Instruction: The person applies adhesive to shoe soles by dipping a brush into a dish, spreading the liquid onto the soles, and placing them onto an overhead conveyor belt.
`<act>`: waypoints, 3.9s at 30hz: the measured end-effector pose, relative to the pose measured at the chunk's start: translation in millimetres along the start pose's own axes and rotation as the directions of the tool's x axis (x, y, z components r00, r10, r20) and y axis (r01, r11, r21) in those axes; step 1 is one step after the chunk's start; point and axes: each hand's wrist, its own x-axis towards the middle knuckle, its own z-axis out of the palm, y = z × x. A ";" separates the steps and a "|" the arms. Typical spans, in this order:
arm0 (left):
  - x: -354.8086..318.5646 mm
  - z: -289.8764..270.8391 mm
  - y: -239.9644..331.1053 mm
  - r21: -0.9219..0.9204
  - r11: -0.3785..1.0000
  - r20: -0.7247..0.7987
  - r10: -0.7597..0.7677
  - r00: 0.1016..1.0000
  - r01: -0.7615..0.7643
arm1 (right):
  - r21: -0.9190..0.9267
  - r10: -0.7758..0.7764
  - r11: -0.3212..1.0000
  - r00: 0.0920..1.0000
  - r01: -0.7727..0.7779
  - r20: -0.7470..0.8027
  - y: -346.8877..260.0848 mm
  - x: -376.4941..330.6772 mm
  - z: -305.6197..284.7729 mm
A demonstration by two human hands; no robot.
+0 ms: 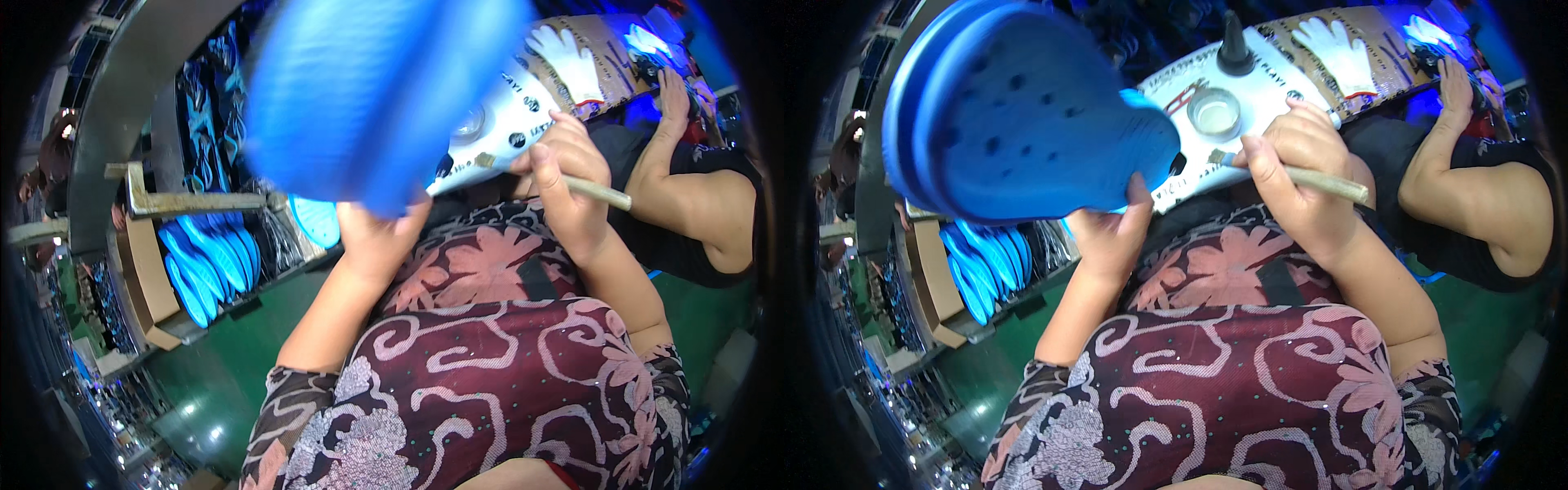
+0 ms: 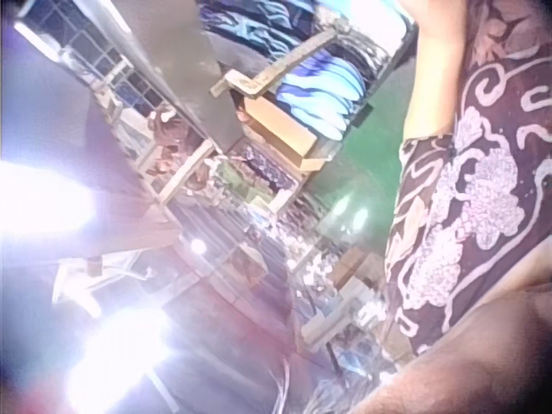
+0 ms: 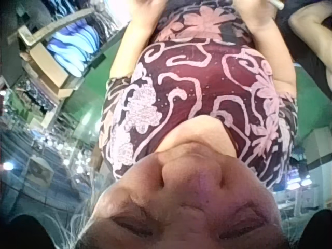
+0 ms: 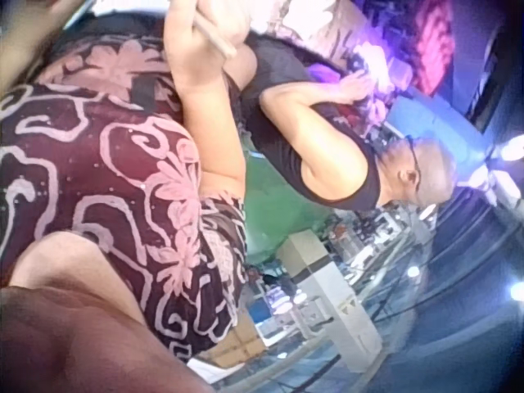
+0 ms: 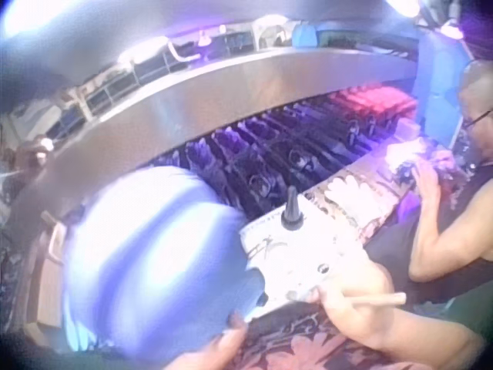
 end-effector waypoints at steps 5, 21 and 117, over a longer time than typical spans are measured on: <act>37.2 -23.6 44.0 -0.357 0.885 -0.046 -0.337 0.940 0.299 | -0.051 -0.127 0.991 0.987 0.123 -0.100 18.0 -4.0 -20.0; 376.2 249.0 185.6 -0.698 -0.031 0.707 -0.188 0.682 0.715 | -0.015 0.189 0.980 0.944 -0.200 -0.269 66.5 -61.2 -86.7; -16.0 -3.4 0.4 -0.252 0.918 -0.124 -0.345 0.930 0.306 | 0.148 -0.124 0.983 0.988 0.111 0.087 -9.9 18.0 39.7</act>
